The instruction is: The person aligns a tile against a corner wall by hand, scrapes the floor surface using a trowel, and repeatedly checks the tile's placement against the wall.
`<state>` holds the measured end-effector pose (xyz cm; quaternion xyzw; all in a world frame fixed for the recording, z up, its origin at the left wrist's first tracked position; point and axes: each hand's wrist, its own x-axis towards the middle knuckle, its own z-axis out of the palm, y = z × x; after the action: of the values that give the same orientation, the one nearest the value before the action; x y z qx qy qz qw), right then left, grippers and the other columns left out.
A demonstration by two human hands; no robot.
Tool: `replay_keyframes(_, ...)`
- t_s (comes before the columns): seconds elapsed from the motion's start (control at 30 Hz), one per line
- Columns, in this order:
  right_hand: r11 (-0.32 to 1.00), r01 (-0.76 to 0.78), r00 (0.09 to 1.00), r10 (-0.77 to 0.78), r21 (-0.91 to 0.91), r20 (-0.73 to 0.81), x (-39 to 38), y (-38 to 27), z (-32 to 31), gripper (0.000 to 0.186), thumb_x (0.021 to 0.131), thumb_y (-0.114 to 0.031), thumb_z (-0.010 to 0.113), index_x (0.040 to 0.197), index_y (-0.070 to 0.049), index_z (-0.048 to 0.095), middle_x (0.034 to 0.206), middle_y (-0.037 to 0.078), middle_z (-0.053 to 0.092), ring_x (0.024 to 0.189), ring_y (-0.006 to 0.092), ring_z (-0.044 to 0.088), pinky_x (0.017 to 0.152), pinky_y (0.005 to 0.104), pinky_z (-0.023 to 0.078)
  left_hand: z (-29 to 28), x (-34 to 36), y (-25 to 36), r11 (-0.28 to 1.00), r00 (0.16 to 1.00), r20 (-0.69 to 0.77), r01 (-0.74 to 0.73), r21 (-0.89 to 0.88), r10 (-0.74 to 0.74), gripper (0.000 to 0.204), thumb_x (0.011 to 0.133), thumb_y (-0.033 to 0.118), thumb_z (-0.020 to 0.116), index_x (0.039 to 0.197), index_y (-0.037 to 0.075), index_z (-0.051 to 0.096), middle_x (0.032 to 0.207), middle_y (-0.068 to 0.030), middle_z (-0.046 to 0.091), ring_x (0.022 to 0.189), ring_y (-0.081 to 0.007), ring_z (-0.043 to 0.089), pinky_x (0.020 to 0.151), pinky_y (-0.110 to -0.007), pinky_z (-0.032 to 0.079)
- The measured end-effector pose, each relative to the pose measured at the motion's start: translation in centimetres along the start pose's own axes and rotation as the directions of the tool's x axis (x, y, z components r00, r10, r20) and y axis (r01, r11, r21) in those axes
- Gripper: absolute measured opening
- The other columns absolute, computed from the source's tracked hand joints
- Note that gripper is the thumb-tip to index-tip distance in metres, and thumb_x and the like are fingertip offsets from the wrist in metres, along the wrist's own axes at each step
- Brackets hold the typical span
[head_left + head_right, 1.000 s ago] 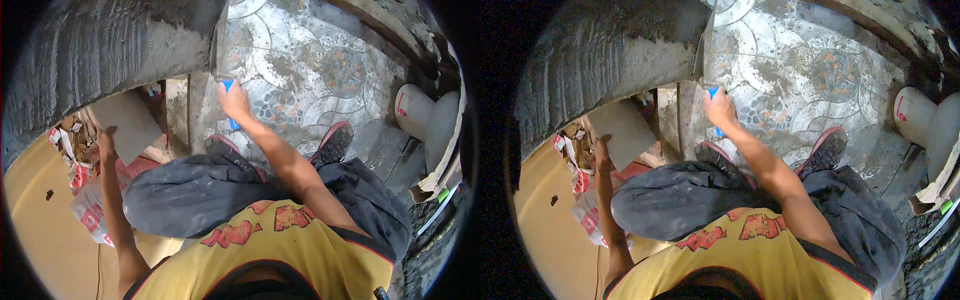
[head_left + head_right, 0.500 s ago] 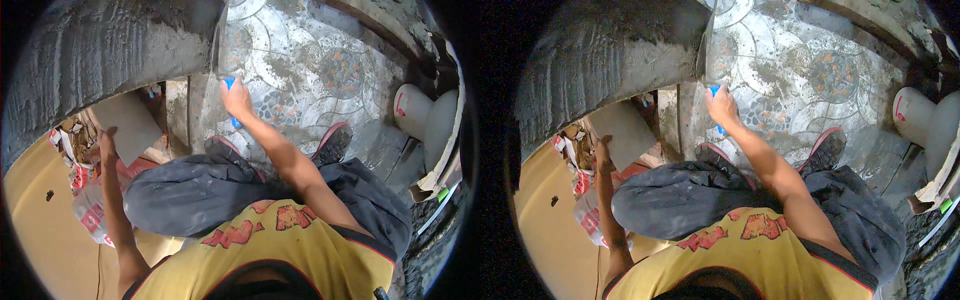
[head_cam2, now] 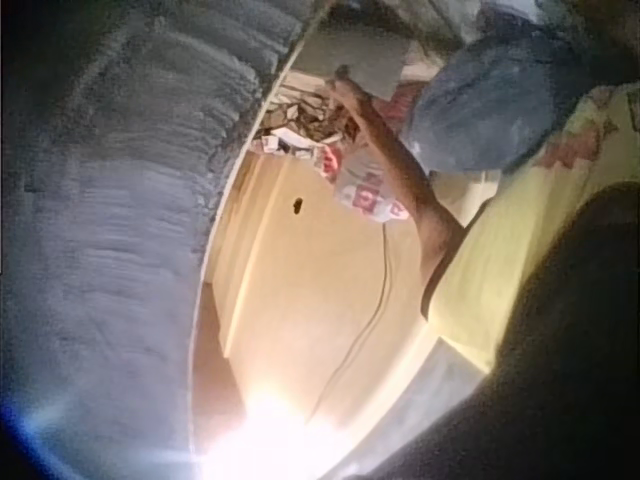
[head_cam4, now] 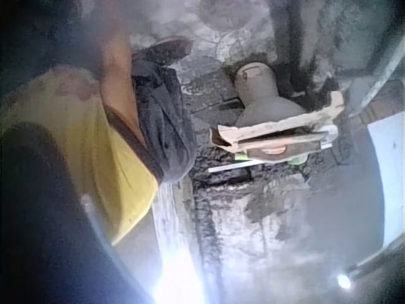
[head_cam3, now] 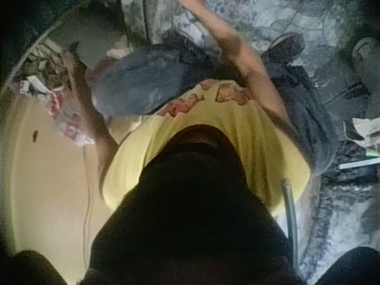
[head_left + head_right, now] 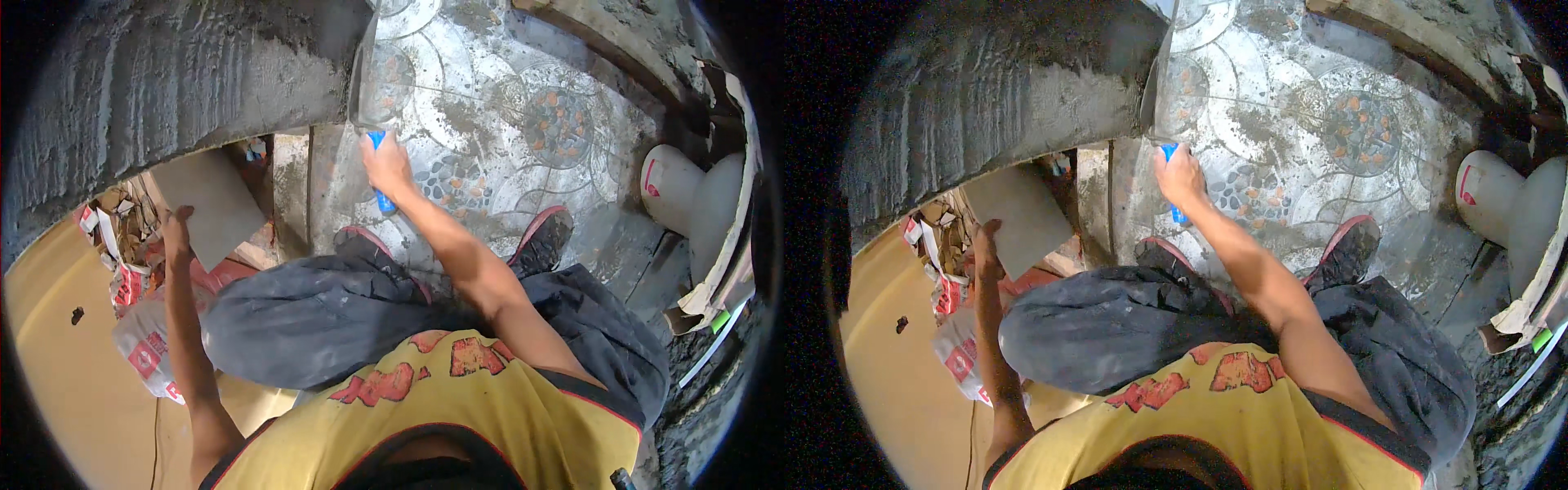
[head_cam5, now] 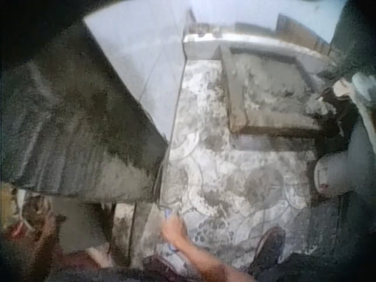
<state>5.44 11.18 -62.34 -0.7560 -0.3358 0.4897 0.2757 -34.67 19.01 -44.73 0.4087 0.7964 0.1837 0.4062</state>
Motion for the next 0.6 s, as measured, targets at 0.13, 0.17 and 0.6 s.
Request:
replay_keyframes(0.13, 0.994, 0.067, 0.994, -0.059, 0.081, -0.095, -0.6, -1.6, -0.2, 0.053, 0.094, -0.044, 0.055, 0.112, 0.006, 0.05, 0.092, 0.037, 0.063, 0.088, 0.0555, 0.061, 0.08, 0.0587, 0.049, -0.2, -0.5, -0.1, 0.998, 0.993, -0.102, -0.05, 0.035, 0.053, 0.039, 0.077, 0.015, 0.06, 0.113, -0.001, 0.055, 0.094, -0.0115, 0.06, 0.077, -0.0226, 0.058, 0.071, -0.036, 0.05)
replay_keyframes(0.17, 0.986, 0.105, 0.987, -0.088, 0.132, -0.132, -0.8, -1.8, -0.1, 0.05, 0.094, -0.042, 0.055, 0.108, 0.006, 0.05, 0.09, 0.037, 0.063, 0.085, 0.0554, 0.061, 0.077, 0.0589, 0.049, -0.9, -0.2, -0.6, 0.998, 0.997, -0.066, 0.034, -0.051, -0.037, 0.039, 0.077, 0.016, 0.06, 0.112, -0.001, 0.055, 0.094, -0.0115, 0.06, 0.076, -0.0227, 0.059, 0.071, -0.036, 0.05)
replay_keyframes(0.6, 0.979, 0.091, 0.994, -0.079, 0.18, -0.073, -1.4, -3.7, -2.1, 0.051, 0.094, -0.042, 0.057, 0.109, 0.007, 0.051, 0.094, 0.036, 0.063, 0.093, 0.0547, 0.06, 0.082, 0.0577, 0.047, 0.1, -1.4, 1.3, 0.998, 0.997, -0.076, -0.014, -0.054, 0.01, 0.037, 0.077, 0.011, 0.062, 0.112, 0.0, 0.055, 0.097, -0.0122, 0.06, 0.08, -0.0251, 0.061, 0.07, -0.039, 0.051)
